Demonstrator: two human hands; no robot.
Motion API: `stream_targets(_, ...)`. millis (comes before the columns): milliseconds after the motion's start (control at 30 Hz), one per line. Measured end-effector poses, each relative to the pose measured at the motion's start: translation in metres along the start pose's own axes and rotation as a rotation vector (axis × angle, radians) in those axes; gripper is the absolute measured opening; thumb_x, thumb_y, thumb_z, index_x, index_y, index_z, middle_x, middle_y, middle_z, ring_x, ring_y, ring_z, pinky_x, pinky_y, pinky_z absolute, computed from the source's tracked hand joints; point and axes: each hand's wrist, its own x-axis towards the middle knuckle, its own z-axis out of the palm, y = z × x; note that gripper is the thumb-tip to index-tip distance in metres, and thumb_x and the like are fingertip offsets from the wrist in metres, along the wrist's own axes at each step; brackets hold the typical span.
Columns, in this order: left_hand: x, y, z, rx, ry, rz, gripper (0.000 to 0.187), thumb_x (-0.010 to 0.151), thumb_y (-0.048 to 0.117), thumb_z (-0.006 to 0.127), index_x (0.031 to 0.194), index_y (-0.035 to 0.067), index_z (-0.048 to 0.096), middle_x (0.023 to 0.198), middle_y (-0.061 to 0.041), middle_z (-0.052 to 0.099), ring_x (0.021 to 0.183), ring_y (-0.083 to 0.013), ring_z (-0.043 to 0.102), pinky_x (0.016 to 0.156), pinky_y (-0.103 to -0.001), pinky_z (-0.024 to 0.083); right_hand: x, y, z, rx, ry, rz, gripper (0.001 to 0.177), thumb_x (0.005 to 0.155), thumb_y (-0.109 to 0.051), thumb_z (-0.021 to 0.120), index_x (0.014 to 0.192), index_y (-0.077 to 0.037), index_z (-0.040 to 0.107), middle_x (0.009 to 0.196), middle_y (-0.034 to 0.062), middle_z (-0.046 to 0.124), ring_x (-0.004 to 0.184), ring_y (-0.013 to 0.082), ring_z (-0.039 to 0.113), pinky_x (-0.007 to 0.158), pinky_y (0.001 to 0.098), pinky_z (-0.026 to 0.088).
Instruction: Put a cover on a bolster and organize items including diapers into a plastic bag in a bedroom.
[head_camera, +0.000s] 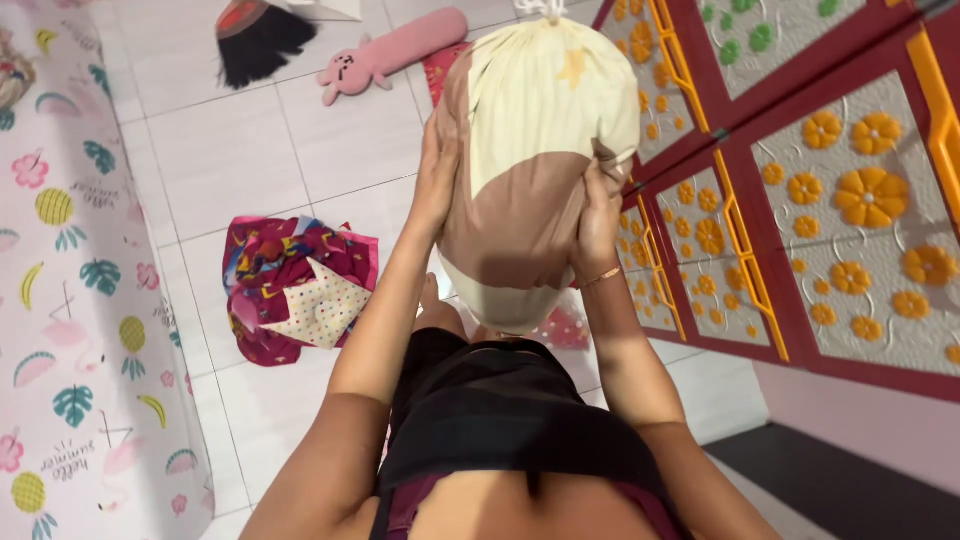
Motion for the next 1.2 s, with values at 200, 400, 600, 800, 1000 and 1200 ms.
stream_targets(200,-0.06,-0.01,-0.008,0.313,0.254,0.074,0.081,0.104,0.048,0.062,0.163,0.003,0.029,0.159,-0.02,0.046,0.151,-0.029,0.044,0.127,-0.042,0.035,0.011,-0.026,0.042,0.114,0.086,0.031,0.048,0.107,-0.039,0.053,0.139,-0.004,0.056,0.134,0.01,0.062,0.124,0.0212,0.06,0.107,0.0385,0.052)
stream_targets(400,-0.046,0.017,-0.013,0.014,0.107,0.009,0.102,0.082,0.036,0.087,0.152,-0.002,0.023,0.142,-0.022,0.052,0.13,-0.0262,0.054,0.109,-0.038,0.046,0.034,-0.023,0.076,0.242,0.112,0.226,0.055,0.104,-0.048,0.053,0.133,-0.001,0.058,0.127,0.0146,0.066,0.116,0.0255,0.067,0.1,0.0409,0.058)
stream_targets(600,-0.014,-0.004,-0.049,-0.185,0.272,-0.205,0.053,0.097,0.02,0.077,0.134,-0.013,0.06,0.126,-0.019,0.072,0.116,-0.0234,0.068,0.104,-0.036,0.052,0.047,-0.027,0.126,0.215,-0.072,0.158,0.048,0.106,-0.039,0.054,0.135,-0.001,0.055,0.13,0.0129,0.064,0.121,0.0218,0.064,0.107,0.0383,0.053)
stream_targets(800,0.026,0.023,-0.087,-0.62,0.41,-0.297,0.043,0.096,0.013,0.065,0.136,0.0,0.055,0.132,-0.008,0.066,0.122,-0.0199,0.063,0.105,-0.034,0.049,0.08,0.003,0.132,0.113,-0.186,-0.031,0.025,0.108,-0.01,0.059,0.131,-0.005,0.051,0.117,0.0017,0.055,0.111,0.0119,0.053,0.105,0.0293,0.043)
stream_targets(1000,0.046,0.011,-0.134,-0.589,0.347,-0.325,0.039,0.097,0.011,0.065,0.132,-0.005,0.06,0.126,-0.012,0.069,0.114,-0.0226,0.067,0.1,-0.036,0.053,0.104,-0.03,0.199,-0.311,-0.138,-0.332,0.034,0.108,-0.008,0.065,0.14,-0.005,0.054,0.111,-0.0021,0.049,0.103,0.0093,0.048,0.103,0.025,0.045)
stream_targets(1200,0.065,0.005,-0.183,-0.553,0.351,-0.258,0.036,0.097,0.008,0.064,0.129,-0.008,0.06,0.124,-0.013,0.069,0.11,-0.0206,0.068,0.095,-0.034,0.054,0.115,-0.023,0.25,-0.544,-0.19,-0.48,0.028,0.107,-0.015,0.071,0.132,-0.003,0.066,0.119,0.0016,0.056,0.109,0.0123,0.055,0.1,0.0278,0.048)
